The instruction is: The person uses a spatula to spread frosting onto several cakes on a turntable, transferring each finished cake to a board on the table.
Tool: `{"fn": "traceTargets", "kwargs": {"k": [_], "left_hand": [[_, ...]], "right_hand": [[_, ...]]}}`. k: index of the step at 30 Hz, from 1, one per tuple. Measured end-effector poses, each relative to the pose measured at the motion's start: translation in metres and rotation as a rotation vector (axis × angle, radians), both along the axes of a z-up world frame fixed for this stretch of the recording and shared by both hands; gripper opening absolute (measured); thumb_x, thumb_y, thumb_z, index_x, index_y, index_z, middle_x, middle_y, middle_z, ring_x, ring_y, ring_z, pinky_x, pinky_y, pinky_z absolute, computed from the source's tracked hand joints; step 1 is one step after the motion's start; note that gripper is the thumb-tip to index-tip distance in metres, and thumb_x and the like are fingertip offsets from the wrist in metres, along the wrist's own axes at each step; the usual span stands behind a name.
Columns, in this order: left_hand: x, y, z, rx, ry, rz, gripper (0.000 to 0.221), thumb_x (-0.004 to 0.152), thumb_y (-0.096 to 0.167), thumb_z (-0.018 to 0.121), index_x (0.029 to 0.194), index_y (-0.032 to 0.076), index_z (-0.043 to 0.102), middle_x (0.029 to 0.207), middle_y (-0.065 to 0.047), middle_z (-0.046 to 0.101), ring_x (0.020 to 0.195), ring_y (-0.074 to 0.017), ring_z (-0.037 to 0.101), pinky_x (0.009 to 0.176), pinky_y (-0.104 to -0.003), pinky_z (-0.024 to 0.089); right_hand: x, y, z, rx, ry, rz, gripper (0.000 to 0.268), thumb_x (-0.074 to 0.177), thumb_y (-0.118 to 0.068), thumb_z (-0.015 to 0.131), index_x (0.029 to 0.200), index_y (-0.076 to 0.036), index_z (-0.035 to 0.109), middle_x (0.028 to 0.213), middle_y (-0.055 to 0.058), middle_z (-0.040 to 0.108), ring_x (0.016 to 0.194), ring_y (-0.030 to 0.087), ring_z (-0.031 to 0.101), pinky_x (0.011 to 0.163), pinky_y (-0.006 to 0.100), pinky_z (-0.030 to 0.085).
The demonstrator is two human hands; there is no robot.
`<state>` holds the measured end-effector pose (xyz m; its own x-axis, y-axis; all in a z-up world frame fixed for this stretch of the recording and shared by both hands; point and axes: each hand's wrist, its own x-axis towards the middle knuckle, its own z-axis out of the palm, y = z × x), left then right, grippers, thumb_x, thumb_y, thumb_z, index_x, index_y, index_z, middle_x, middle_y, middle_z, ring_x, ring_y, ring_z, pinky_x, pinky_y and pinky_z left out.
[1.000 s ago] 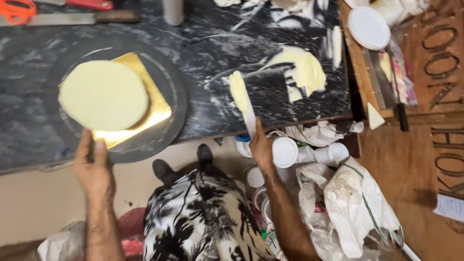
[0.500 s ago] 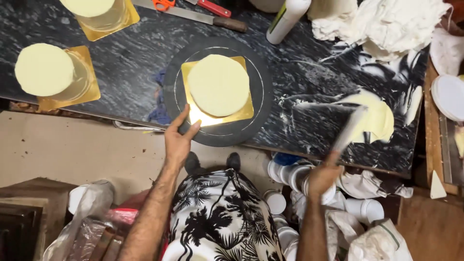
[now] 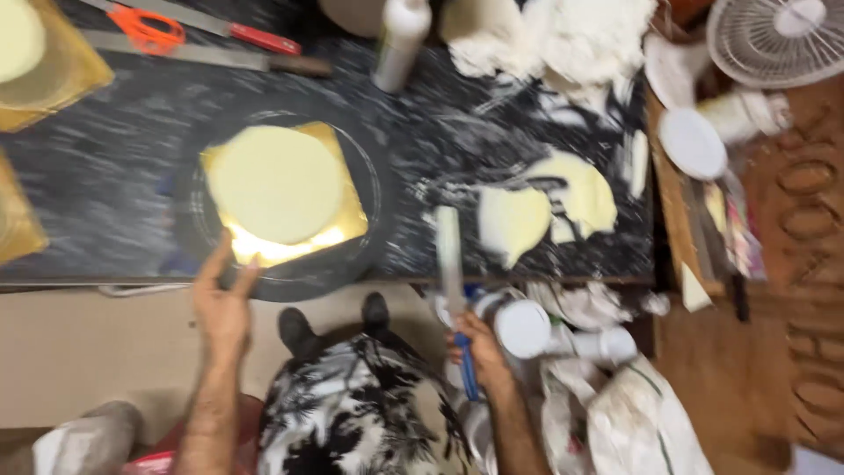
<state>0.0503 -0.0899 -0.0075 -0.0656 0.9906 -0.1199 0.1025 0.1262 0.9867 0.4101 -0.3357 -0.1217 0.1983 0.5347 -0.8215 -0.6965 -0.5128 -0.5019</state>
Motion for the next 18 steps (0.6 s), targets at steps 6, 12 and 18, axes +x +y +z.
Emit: {"fn": "traceTargets", "kwargs": {"k": [6,12,18], "left_hand": [[0.012,-0.021,0.009,-0.02,-0.22,0.036,0.063,0.101,-0.001,0.064,0.159,0.0,0.04,0.168,-0.021,0.036,0.154,-0.0287,0.04,0.126,-0.041,0.037],[0.031,-0.049,-0.001,0.162,-0.087,0.015,0.067,0.12,-0.004,0.061,0.17,0.0,0.017,0.179,-0.02,0.014,0.162,-0.0253,0.018,0.136,-0.037,0.017],[0.011,-0.054,-0.032,0.212,-0.034,0.0,0.078,0.116,-0.003,0.054,0.171,0.004,-0.001,0.176,-0.015,0.01,0.159,-0.0204,0.018,0.133,-0.029,0.016]], "right_hand": [[0.084,-0.03,0.037,0.292,-1.033,0.429,0.023,0.112,-0.02,0.06,0.096,-0.003,0.064,0.085,0.01,0.063,0.078,0.023,0.06,0.072,0.034,0.05],[0.166,-0.032,0.071,-0.099,-1.567,0.582,0.046,0.102,-0.015,0.062,0.147,-0.022,0.06,0.103,0.013,0.058,0.089,0.024,0.061,0.08,0.039,0.052],[0.161,-0.052,0.046,0.142,-1.334,0.593,0.047,0.103,-0.006,0.058,0.15,-0.013,0.056,0.104,0.012,0.061,0.094,0.026,0.06,0.085,0.038,0.051]]}}
